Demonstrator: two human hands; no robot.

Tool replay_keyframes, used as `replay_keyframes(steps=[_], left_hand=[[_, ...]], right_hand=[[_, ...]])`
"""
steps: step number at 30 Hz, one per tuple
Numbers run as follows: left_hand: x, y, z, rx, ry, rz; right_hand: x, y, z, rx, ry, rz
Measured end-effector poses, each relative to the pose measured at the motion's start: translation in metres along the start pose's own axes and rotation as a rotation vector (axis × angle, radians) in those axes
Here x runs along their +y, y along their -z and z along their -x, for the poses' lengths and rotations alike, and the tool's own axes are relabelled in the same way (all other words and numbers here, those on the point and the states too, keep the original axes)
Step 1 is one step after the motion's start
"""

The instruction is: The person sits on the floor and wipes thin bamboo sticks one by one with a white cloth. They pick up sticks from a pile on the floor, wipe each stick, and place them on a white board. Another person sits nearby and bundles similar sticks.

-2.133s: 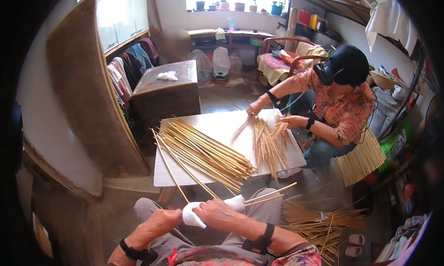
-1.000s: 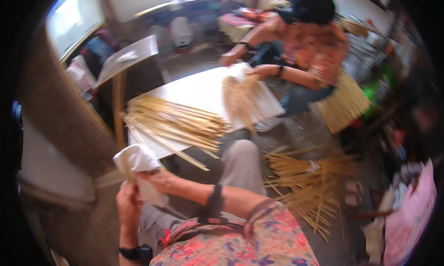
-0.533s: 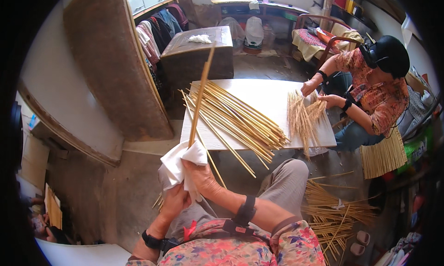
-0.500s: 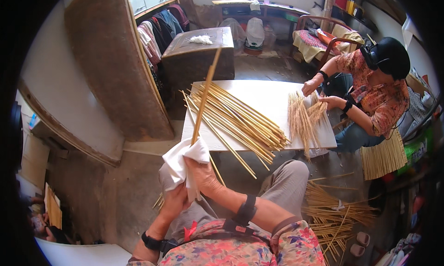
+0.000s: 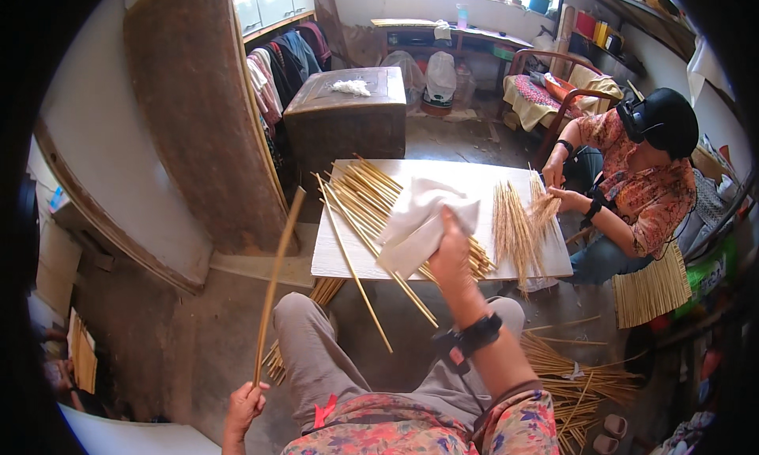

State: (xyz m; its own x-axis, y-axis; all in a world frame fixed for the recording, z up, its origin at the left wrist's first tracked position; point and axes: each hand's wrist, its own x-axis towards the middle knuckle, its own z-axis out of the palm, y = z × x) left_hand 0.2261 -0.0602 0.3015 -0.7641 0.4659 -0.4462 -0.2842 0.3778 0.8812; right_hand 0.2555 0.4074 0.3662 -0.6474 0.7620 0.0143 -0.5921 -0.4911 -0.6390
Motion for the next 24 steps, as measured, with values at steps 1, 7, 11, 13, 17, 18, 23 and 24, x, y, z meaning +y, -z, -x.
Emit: replay_keyframes(steps=[1,7,11,13,17,18,23,24], left_hand=[[0.005,-0.011,-0.008,0.02,-0.042,0.014],[0.056,-0.07,-0.052,-0.091,-0.218,0.131],[0.071,-0.101,-0.067,-0.113,-0.38,-0.098],[0.071,-0.114,-0.074,-0.039,-0.65,-0.421],[0.071,-0.131,-0.071,-0.038,-0.665,-0.527],[0.067,-0.132,-0.071,-0.06,-0.666,-0.495],[0.075,-0.116,-0.065,-0.328,-0.11,0.09],[0.067,-0.106,-0.069,-0.37,-0.073,0.208]], right_hand=[[0.009,-0.004,0.015,-0.046,-0.083,0.004],[0.075,0.0,0.087,-0.072,-0.496,0.002],[0.087,-0.009,0.114,-0.186,-0.55,0.039],[0.096,-0.013,0.121,-0.136,-0.485,0.075],[0.107,-0.021,0.123,-0.077,-0.413,0.146],[0.112,-0.02,0.122,-0.053,-0.409,0.166],[0.125,-0.016,0.113,-0.137,-0.381,0.165],[0.123,-0.02,0.112,-0.164,-0.419,0.128]])
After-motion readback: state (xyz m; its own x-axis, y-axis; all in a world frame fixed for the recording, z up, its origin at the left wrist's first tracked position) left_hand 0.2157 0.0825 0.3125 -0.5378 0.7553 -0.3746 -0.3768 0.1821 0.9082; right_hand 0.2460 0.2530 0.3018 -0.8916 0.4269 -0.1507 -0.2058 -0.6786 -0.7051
